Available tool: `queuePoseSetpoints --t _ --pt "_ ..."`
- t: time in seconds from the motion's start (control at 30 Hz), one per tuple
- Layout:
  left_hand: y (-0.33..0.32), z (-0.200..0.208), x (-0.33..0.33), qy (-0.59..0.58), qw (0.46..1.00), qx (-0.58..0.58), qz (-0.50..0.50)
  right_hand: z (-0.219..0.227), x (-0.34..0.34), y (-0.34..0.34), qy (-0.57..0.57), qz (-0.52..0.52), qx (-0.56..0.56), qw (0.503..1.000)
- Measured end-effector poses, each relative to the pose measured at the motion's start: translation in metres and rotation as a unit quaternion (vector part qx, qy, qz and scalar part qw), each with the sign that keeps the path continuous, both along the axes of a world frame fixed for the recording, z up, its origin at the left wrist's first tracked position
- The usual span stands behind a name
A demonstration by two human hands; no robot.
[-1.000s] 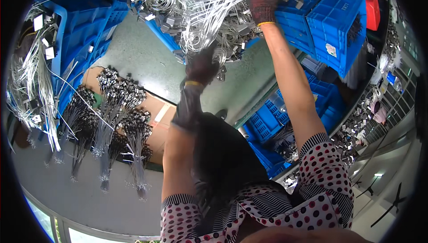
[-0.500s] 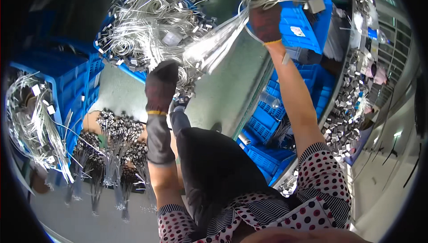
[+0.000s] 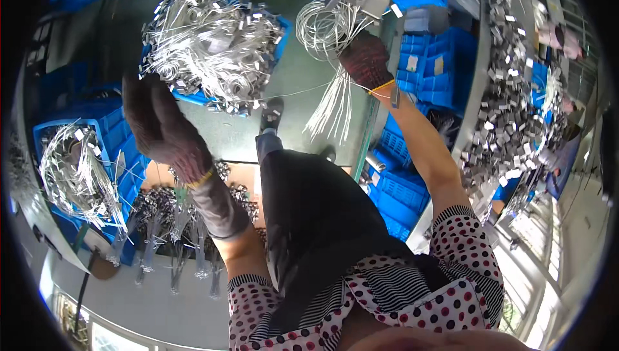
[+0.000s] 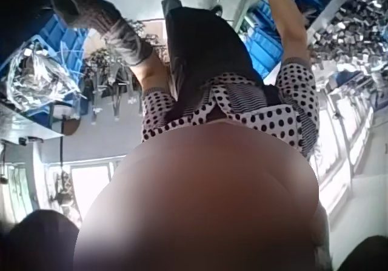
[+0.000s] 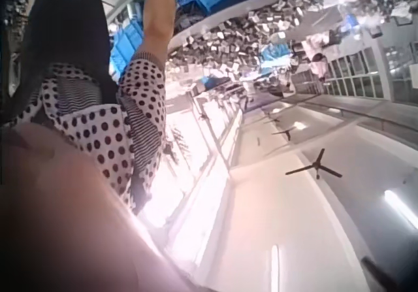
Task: The person bundles and organizes multiple thin silver wires on a production table by hand.
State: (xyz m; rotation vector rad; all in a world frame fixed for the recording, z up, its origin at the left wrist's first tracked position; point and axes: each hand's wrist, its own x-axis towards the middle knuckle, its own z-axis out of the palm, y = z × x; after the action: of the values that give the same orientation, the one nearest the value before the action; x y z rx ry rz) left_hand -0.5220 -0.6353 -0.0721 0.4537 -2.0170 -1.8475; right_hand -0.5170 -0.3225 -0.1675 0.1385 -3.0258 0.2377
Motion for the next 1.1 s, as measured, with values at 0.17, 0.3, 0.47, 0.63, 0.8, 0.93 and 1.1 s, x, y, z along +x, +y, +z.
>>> queuePoseSetpoints --t 0.17,0.3,0.47,0.63,0.8,0.93,1.1 --pt "0.134 0.048 0.064 0.012 0.921 -0.198 -0.336 0.024 0.072 0.044 -0.029 0.067 0.049 0.996" --pt "0.172 0.017 0.078 -0.015 0.875 -0.154 -0.459 0.084 0.144 0.037 -0.019 -0.021 -0.168 0.985" --pt "0.201 0.013 0.133 -0.056 0.778 -0.158 -0.606 0.113 0.241 0.082 -0.048 -0.011 -0.152 0.987" --pt "0.222 0.041 0.203 -0.104 0.761 -0.14 -0.624 0.116 0.317 0.089 -0.027 -0.068 -0.269 0.96" --pt "0.25 0.062 0.27 -0.089 0.756 -0.154 -0.63 0.117 0.389 0.101 -0.2 -0.192 -0.496 0.823" --pt "0.268 0.079 0.289 -0.049 0.725 -0.154 -0.669 0.153 0.411 0.1 -0.094 -0.216 -0.425 0.874" --pt "0.309 0.086 0.283 0.048 0.647 -0.277 -0.709 0.139 0.429 0.112 0.167 -0.251 -0.527 0.795"
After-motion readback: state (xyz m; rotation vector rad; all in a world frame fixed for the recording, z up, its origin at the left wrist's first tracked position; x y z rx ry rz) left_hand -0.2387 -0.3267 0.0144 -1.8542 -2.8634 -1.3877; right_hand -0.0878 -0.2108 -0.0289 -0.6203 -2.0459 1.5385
